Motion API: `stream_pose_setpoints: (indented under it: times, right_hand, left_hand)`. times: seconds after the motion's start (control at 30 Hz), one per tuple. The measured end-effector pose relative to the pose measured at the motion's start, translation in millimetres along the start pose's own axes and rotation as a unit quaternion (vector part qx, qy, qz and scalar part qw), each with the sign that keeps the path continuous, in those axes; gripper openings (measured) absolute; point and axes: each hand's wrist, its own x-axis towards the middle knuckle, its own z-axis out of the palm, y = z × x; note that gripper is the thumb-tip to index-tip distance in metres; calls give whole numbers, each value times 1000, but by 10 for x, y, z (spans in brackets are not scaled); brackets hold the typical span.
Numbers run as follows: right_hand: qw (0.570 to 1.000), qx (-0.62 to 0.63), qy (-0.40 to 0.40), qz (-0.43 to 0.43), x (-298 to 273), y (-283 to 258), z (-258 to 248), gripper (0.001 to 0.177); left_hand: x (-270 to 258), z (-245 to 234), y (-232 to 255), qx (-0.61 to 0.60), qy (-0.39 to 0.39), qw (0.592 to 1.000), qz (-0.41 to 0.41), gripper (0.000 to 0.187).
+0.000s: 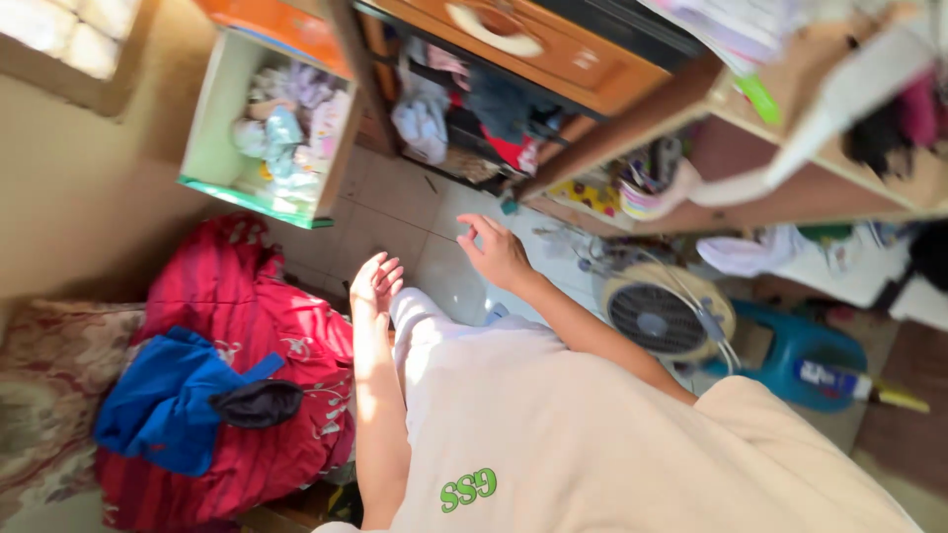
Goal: Organizing and tidying clothes by sorting them from drawers and placing them on a bed.
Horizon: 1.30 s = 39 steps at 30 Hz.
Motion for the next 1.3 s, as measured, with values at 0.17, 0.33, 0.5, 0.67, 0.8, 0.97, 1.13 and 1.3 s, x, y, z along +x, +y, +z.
stream_pose_setpoints:
  times: [0.17, 0.33, 0.5, 0.67, 0.8, 0.97, 1.13, 1.3]
  right_hand:
    - [991, -54, -115, 41, 702, -376, 587, 40]
    - [979, -75, -178, 62, 1506, -538, 1257, 56]
    - [974, -116, -197, 3, 2229, -355, 2082, 66]
    - [957, -159, -241, -9, 2914, -99, 2865, 86]
    - [930, -164, -326, -45, 3634, 39, 3374, 124]
    - [772, -428, -440, -162, 4113, 457, 3857, 130]
    - [743, -509, -272, -340, 4223, 1394, 4330, 114]
    - [749, -446, -445, -206, 4281, 1292, 4376, 108]
  left_hand:
    - [418, -447, 555, -13, -39, 999, 24, 50]
    - [1082, -618, 1063, 136, -3, 991, 20, 46]
    - [1762, -649, 1260, 397, 49, 892, 209, 50]
    - [2142, -480, 1518, 551, 83, 755, 345, 101]
    - [2363, -190, 2074, 599, 93, 774, 183, 117]
    - [3203, -436, 1787, 779, 337, 411, 332, 123]
    - [3116, -246, 2294, 742, 131, 654, 66, 157]
    - [3479, -413, 1885, 644, 149, 742, 109, 151]
